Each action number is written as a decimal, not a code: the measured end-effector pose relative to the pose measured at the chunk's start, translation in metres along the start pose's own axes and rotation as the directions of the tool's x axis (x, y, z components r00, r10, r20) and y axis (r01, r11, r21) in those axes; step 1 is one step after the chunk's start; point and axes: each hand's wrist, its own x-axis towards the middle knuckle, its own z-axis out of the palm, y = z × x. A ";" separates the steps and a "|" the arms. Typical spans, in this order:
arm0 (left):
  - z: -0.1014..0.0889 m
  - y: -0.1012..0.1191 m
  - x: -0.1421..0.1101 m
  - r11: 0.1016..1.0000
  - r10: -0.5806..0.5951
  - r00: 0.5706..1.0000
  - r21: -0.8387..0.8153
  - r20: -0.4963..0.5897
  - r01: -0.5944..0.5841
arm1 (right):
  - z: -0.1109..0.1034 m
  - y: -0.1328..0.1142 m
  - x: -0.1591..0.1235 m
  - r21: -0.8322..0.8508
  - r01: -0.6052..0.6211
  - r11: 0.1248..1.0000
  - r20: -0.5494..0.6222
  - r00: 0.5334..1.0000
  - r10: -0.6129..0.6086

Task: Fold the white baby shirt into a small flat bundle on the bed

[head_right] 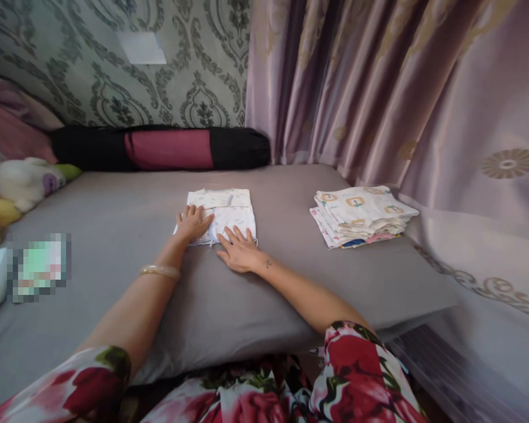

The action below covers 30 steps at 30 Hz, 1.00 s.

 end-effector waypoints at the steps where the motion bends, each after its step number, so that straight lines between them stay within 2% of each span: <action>1: -0.002 0.000 0.001 1.000 -0.001 1.000 0.007 0.022 0.001 | -0.001 -0.002 -0.004 0.014 0.011 1.000 0.013 1.000 -0.011; 4: -0.011 0.004 -0.001 0.999 0.027 0.999 0.024 0.033 -0.028 | -0.009 -0.001 -0.011 0.062 0.109 0.992 0.058 0.992 -0.113; 6: -0.016 0.007 -0.007 0.992 0.124 0.991 0.022 0.045 -0.125 | -0.017 0.005 -0.011 0.118 0.176 0.977 0.025 0.983 -0.180; 7: -0.018 0.007 -0.012 0.981 0.190 0.980 0.017 0.057 -0.191 | -0.021 0.010 -0.010 0.146 0.175 0.974 -0.025 0.985 -0.173; 9: -0.022 0.003 -0.021 0.952 0.305 0.950 -0.003 0.062 -0.305 | -0.028 0.024 -0.008 0.188 0.077 0.979 -0.156 0.987 -0.048; 11: -0.026 -0.008 -0.028 0.941 0.339 0.941 -0.023 0.010 -0.338 | -0.033 0.041 -0.006 0.215 -0.100 0.971 -0.255 0.955 0.154; 13: -0.032 -0.026 -0.033 0.955 0.294 0.954 -0.032 -0.050 -0.296 | -0.034 0.059 -0.005 0.240 -0.254 0.937 -0.279 0.906 0.317; 15: -0.039 -0.047 -0.036 0.980 0.194 0.979 -0.026 -0.062 -0.196 | -0.033 0.074 -0.005 0.267 -0.349 0.898 -0.270 0.867 0.418; 17: -0.044 -0.066 -0.038 0.997 0.072 0.997 -0.028 -0.021 -0.072 | -0.030 0.083 -0.005 0.301 -0.394 0.869 -0.254 0.845 0.471; 20: -0.049 -0.081 -0.044 0.995 -0.053 0.997 -0.081 0.063 0.058 | -0.028 0.083 -0.001 0.349 -0.395 0.850 -0.232 0.842 0.487; 23: -0.052 -0.079 -0.050 0.964 -0.122 0.986 -0.223 0.113 0.145 | -0.027 0.074 0.004 0.368 -0.395 0.842 -0.216 0.844 0.491; 26: -0.054 -0.068 -0.057 0.866 -0.157 0.960 -0.436 0.230 0.246 | -0.026 0.066 0.006 0.397 -0.392 0.830 -0.194 0.848 0.494; 28: -0.056 -0.060 -0.062 0.788 -0.146 0.940 -0.537 0.310 0.300 | -0.025 0.064 0.004 0.451 -0.354 0.820 -0.164 0.870 0.466; 30: -0.058 -0.057 -0.067 0.743 -0.097 0.931 -0.597 0.352 0.303 | -0.024 0.063 0.001 0.513 -0.290 0.808 -0.136 0.902 0.410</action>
